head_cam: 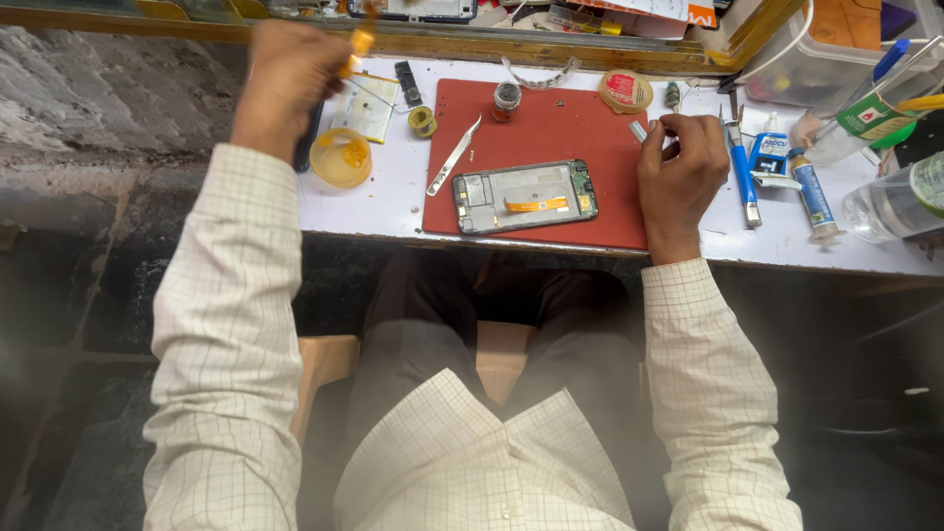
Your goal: The person disassembles a smartphone, removes the motherboard, cleans it with a cotton swab, and reassembles the device by placing the motherboard back and connecting the battery. The person also handles the battery and screen components during the process.
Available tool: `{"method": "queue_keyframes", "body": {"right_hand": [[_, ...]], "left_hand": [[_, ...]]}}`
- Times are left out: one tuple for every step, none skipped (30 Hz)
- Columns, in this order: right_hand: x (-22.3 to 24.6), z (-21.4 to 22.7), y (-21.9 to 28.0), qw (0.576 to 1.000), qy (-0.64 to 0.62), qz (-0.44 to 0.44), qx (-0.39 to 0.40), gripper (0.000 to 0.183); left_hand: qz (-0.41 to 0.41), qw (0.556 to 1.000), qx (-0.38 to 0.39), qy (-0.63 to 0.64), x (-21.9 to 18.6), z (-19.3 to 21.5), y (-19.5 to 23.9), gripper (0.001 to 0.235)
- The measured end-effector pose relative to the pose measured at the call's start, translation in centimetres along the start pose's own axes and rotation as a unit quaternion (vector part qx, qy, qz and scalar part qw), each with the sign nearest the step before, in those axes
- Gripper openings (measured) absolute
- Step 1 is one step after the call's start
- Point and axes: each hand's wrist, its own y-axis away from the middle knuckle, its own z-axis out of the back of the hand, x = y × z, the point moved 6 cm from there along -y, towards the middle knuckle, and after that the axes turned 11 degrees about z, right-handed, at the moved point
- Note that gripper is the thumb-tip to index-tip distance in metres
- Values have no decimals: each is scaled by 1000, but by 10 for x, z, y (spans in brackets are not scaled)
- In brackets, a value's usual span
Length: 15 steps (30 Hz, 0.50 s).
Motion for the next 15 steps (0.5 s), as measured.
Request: {"method": "queue_keyframes", "body": {"right_hand": [[4,1,-2,999,-39,-4,-1,5],[9,3,-4,997,-77,-8,0,6],[16,3,-5,993,-116,-11,1,7],[23,2,-6,980,-198,-24,5,10],[29,0,-6,959,-280,-36,9,14],[36,-2,-6,933,-357,-49,13,17],[46,-4,-4,908,-413,-48,42,28],[56,-8,-1,879,-468,-49,71,38],[63,-13,1,880,-464,-58,90,36],[70,-20,2,879,-460,-64,110,35],[73,-24,3,878,-456,-70,129,33],[70,-27,6,874,-450,-117,139,26],[68,-33,10,869,-442,-164,149,19],[64,-38,15,861,-435,-209,160,13],[61,-38,16,851,-451,-227,144,13]], "left_hand": [[-7,998,53,-20,-9,-15,17,12],[-12,993,107,-39,-14,-36,33,13],[-3,987,153,-44,-21,-57,44,13],[6,978,201,-49,-26,-79,53,13],[22,970,230,-71,-27,-99,63,12],[36,960,262,-92,-26,-118,72,13],[23,956,273,-110,-27,-132,78,12],[11,950,283,-129,-26,-146,84,12],[-2,944,294,-147,-24,-158,89,12],[-1,944,303,-134,-21,-167,91,11],[0,943,312,-120,-18,-175,93,10],[3,942,318,-106,-13,-179,94,9],[14,945,318,-82,-6,-179,94,9],[26,947,315,-59,2,-178,95,9],[37,949,312,-35,8,-176,94,10]]}}
